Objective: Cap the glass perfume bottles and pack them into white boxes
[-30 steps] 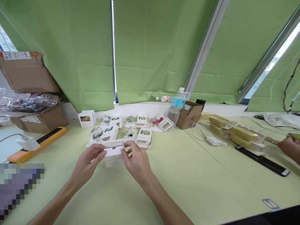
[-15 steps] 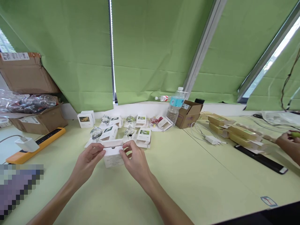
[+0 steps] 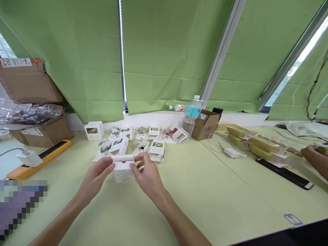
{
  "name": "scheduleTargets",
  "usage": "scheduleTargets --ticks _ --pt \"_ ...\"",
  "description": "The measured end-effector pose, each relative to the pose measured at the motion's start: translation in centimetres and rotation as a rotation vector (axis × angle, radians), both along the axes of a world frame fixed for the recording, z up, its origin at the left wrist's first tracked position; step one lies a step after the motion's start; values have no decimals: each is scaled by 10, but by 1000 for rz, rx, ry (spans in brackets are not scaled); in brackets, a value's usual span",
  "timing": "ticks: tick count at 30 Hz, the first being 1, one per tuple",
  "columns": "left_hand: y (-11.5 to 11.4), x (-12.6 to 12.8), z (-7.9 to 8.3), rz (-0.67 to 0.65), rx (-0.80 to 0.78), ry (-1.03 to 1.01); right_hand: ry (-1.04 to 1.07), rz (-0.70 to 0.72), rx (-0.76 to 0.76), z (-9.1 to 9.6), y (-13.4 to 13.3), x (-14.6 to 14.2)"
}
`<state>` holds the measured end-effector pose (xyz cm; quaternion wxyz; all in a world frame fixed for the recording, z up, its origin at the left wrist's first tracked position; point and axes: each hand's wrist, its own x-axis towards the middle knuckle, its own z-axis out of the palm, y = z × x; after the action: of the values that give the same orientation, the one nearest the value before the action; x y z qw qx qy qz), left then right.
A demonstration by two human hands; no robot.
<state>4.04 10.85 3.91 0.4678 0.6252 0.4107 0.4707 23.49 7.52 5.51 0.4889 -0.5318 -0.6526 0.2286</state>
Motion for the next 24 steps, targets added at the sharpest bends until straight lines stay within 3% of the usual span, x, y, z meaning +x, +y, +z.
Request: scheduleTargets --ticks 24 --pt "-2 2 6 2 -98 -33 156 94 -170 -8 9 -2"
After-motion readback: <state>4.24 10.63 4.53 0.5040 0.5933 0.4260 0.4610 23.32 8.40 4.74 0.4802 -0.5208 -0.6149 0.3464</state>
